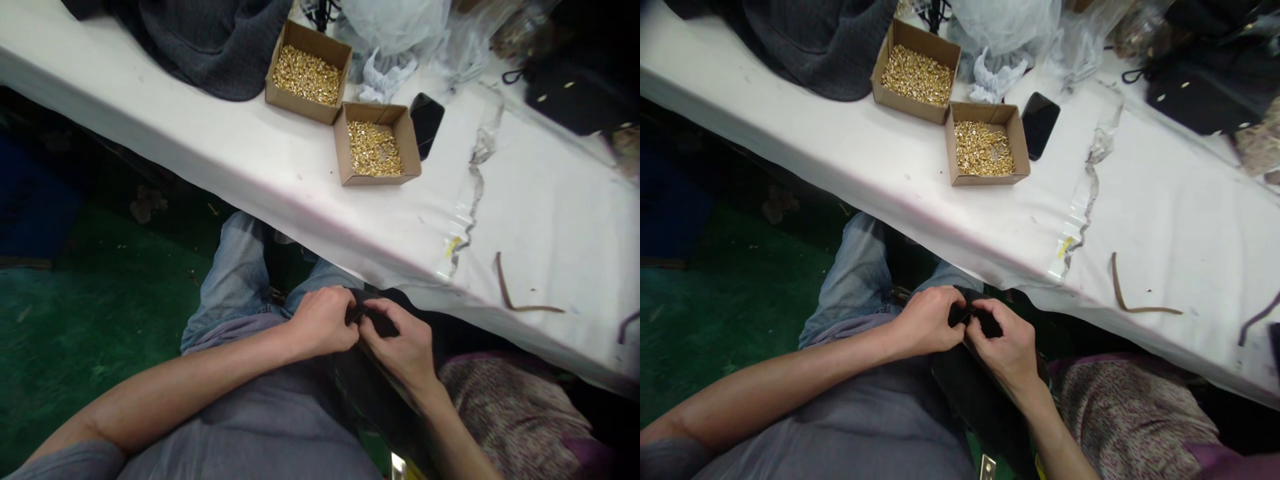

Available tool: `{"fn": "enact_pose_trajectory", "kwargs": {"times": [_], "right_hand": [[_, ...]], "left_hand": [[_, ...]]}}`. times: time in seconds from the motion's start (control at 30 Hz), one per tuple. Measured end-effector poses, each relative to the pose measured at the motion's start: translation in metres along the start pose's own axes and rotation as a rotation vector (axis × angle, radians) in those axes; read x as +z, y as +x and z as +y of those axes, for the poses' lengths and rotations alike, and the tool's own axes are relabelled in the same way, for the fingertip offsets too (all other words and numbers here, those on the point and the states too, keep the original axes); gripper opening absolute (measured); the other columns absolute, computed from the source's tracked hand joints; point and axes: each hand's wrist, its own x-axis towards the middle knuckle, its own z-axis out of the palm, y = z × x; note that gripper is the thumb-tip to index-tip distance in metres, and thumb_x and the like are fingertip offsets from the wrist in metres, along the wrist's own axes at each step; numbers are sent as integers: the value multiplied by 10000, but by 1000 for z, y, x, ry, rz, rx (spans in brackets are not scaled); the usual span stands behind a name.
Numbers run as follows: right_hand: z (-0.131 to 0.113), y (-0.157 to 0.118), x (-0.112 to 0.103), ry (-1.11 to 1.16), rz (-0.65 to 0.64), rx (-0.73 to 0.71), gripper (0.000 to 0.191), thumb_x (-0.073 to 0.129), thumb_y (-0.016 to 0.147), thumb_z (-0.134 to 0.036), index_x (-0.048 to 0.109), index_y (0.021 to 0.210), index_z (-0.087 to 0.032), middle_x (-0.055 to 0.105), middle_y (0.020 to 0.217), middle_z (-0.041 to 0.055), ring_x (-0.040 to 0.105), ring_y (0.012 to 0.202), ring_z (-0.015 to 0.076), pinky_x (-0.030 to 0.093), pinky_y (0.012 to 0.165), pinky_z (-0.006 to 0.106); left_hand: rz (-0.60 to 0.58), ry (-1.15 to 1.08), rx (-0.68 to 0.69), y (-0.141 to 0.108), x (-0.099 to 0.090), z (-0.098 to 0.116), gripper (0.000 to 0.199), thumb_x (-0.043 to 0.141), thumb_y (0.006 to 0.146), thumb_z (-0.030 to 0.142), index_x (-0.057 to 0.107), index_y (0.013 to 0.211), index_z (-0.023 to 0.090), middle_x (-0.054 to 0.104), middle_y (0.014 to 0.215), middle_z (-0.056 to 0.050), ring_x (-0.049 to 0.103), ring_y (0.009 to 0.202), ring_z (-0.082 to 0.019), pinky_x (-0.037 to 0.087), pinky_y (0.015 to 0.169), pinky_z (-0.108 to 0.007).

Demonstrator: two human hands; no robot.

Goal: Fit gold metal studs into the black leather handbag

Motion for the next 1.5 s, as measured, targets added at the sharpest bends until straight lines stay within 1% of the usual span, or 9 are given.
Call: {"fn": "enact_pose_trajectory", "kwargs": {"times": [0.2,0.4,0.57,0.83,1.03,1.13,1.23,1.37,1.5], "right_hand": [[4,0,0,41,-6,-57,194,735,962,-202,761,1143,-266,826,1111,47,809,972,255,669,921,407],[10,-4,0,56,-6,-84,222,750,959,-190,762,1168,-266,823,1131,47,810,1004,248,665,957,402],[10,-6,0,73,11,-85,213,766,960,-201,768,1162,-268,823,1123,48,810,1000,250,664,955,401],[-2,4,-7,194,-45,-30,127,751,997,-224,797,1105,-274,787,1085,56,768,975,248,632,863,408],[0,-2,-4,126,-8,78,260,787,957,-300,777,1215,-275,837,1125,60,810,979,282,678,946,463],[1,-4,-2,76,-14,49,227,772,957,-315,775,1181,-274,842,1130,63,815,997,295,685,960,469],[2,-2,-2,56,1,42,206,769,953,-315,781,1154,-273,847,1105,54,817,977,288,681,934,446],[4,3,-3,98,-19,141,222,779,925,-324,794,1141,-273,850,1056,36,812,904,270,666,875,424],[7,10,-1,160,-25,204,232,801,897,-320,792,1123,-270,843,1021,27,804,893,258,650,876,409]], "left_hand": [[68,11,-12,-4,12,4,114,670,881,228,779,914,220,829,967,-82,791,913,-309,598,805,-386],[113,-6,12,-3,23,0,175,657,897,175,824,939,208,842,974,-104,798,922,-304,606,828,-370],[115,-19,57,-1,24,-4,181,657,916,156,831,931,204,831,938,-110,792,900,-285,616,849,-351],[90,78,64,1,14,0,196,640,946,180,834,962,197,831,935,-127,801,905,-303,624,841,-366],[40,182,68,3,3,7,187,619,942,184,800,895,177,823,896,-144,804,866,-328,616,779,-383],[7,183,90,7,-1,6,186,621,930,163,805,904,170,825,896,-145,806,868,-326,613,773,-378],[-44,229,147,15,-7,6,174,631,912,151,801,877,164,820,878,-149,806,869,-339,610,755,-385],[-145,375,265,29,-19,10,192,616,942,171,797,885,150,796,827,-161,796,814,-364,588,675,-409],[-182,529,397,39,-28,14,141,648,928,146,787,951,139,796,892,-154,796,851,-370,599,718,-424]]}}
